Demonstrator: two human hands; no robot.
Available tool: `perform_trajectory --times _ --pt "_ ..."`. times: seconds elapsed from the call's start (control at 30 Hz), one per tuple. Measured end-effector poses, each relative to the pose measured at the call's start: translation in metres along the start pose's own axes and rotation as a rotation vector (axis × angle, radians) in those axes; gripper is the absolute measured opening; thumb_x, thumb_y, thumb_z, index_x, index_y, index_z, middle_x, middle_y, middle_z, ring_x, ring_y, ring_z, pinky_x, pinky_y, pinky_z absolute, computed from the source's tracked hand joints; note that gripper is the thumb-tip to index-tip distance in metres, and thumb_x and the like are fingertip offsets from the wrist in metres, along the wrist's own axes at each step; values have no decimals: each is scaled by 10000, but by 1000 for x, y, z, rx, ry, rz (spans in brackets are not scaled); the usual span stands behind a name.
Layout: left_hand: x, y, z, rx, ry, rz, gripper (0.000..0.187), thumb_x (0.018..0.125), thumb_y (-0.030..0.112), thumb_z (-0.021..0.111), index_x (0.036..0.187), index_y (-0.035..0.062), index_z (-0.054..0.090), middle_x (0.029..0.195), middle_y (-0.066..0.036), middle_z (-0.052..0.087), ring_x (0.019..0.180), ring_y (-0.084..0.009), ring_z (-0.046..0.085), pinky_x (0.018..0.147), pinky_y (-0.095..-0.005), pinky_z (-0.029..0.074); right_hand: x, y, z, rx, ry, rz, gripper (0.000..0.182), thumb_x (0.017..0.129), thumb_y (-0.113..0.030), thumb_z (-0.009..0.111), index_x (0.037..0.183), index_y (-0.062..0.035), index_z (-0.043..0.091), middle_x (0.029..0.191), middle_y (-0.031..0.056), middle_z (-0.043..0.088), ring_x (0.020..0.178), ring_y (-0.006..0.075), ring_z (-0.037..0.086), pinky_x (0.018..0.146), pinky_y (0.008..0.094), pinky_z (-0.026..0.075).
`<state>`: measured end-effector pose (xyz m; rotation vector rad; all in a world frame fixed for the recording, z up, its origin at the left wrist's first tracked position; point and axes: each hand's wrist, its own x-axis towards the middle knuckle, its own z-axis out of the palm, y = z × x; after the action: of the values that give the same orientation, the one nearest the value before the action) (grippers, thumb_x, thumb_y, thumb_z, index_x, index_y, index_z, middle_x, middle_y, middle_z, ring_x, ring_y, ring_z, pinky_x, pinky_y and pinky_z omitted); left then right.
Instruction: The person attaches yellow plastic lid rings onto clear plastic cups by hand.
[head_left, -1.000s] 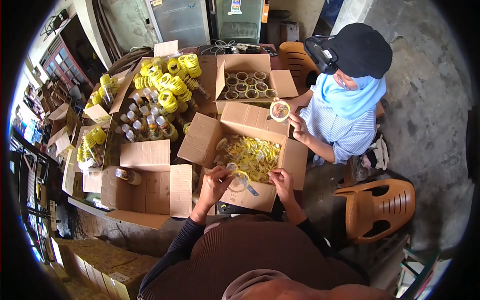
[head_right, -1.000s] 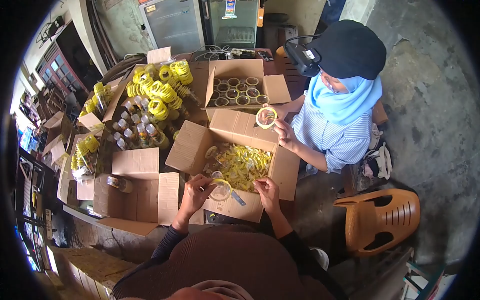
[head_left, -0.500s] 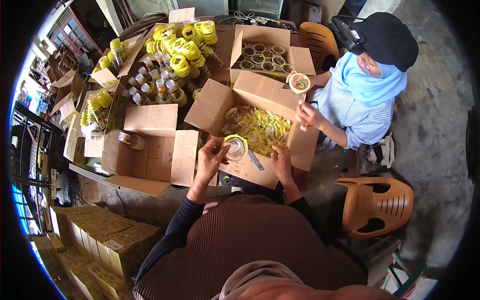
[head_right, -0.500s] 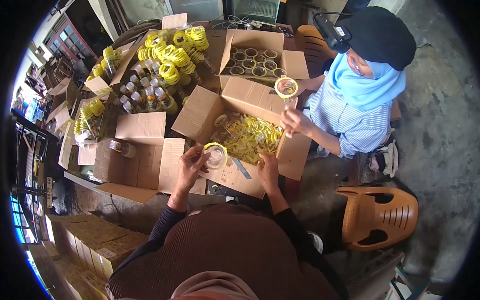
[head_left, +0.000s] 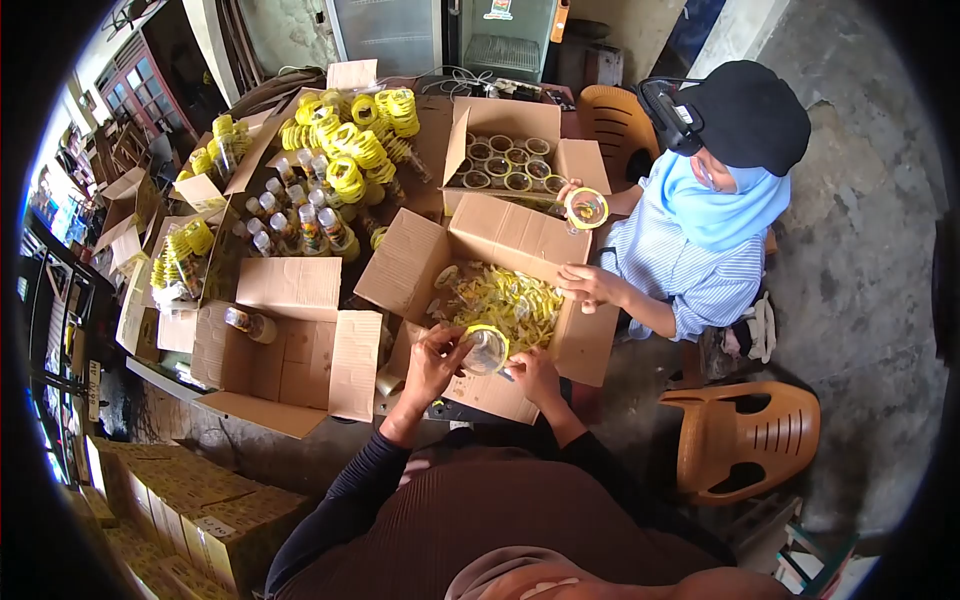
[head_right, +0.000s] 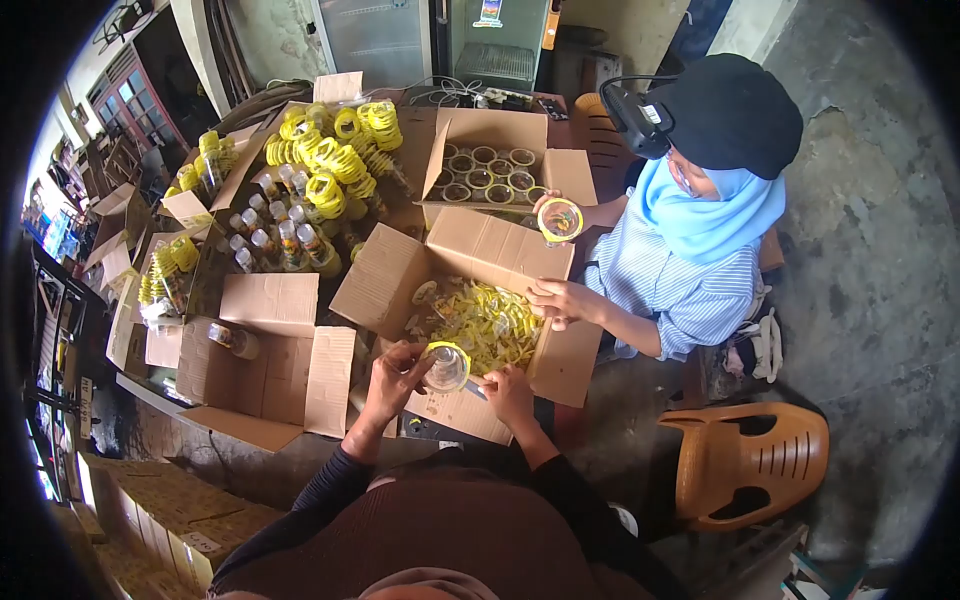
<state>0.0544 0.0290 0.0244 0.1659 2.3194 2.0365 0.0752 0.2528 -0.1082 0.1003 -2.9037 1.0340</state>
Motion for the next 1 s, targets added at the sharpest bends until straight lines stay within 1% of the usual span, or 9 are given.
perform_trajectory --times 0.07,0.33,0.4,0.53,0.6,0.7,0.83,0.97,1.0 --pt "0 -2 4 21 -1 36 245 881 96 689 1056 -74 664 844 -84 611 605 -123 642 499 -250 529 3 2 -1 -5 -3 4 136 795 -181 728 892 -86 721 890 117 627 889 307 619 760 411 503" --pt "-6 -11 14 2 36 -70 244 878 83 685 1070 -65 665 827 -84 594 581 -122 631 493 -249 528 7 9 -4 119 -22 70 96 823 -118 683 894 -61 712 891 134 632 810 309 647 711 389 518" --pt "-4 -11 13 76 63 42 253 867 77 692 1076 -64 664 810 -82 586 574 -123 626 490 -250 528 8 12 -3 160 -26 133 112 827 -111 672 905 -32 690 884 138 635 797 292 652 708 377 519" --pt "5 -18 17 110 101 60 260 856 79 704 1067 -68 662 783 -79 581 567 -123 620 481 -256 523 13 20 -4 134 14 90 133 832 -118 669 915 -15 671 890 145 636 797 282 655 708 370 516" --pt "8 -16 21 59 116 5 251 849 86 715 1038 -70 660 764 -74 584 565 -121 618 471 -262 512 13 24 -8 193 13 138 130 852 -139 649 903 -21 666 883 161 636 810 312 649 715 412 504" --pt "16 -11 26 63 102 -38 245 848 96 722 1021 -64 655 761 -69 583 561 -120 618 468 -265 507 18 31 -17 306 -17 231 139 868 -149 643 911 -18 663 865 170 657 789 310 656 718 402 508" --pt "28 -8 34 108 123 40 231 851 103 722 1012 -46 649 774 -66 585 573 -103 591 461 -254 497 18 40 -29 416 -2 283 137 911 -135 616 969 -12 634 823 164 667 745 247 660 683 351 507" --pt "37 -11 41 76 127 33 218 849 92 719 1007 -46 659 784 -68 596 567 -101 579 473 -247 487 15 45 -38 529 -12 279 141 923 -124 624 987 1 627 801 105 661 732 173 629 663 315 499" --pt "41 -13 42 134 141 79 213 842 93 722 996 -43 664 797 -78 617 601 -108 592 529 -259 494 16 43 -43 528 -17 283 141 923 -124 624 987 1 627 801 105 661 732 173 629 663 315 499"
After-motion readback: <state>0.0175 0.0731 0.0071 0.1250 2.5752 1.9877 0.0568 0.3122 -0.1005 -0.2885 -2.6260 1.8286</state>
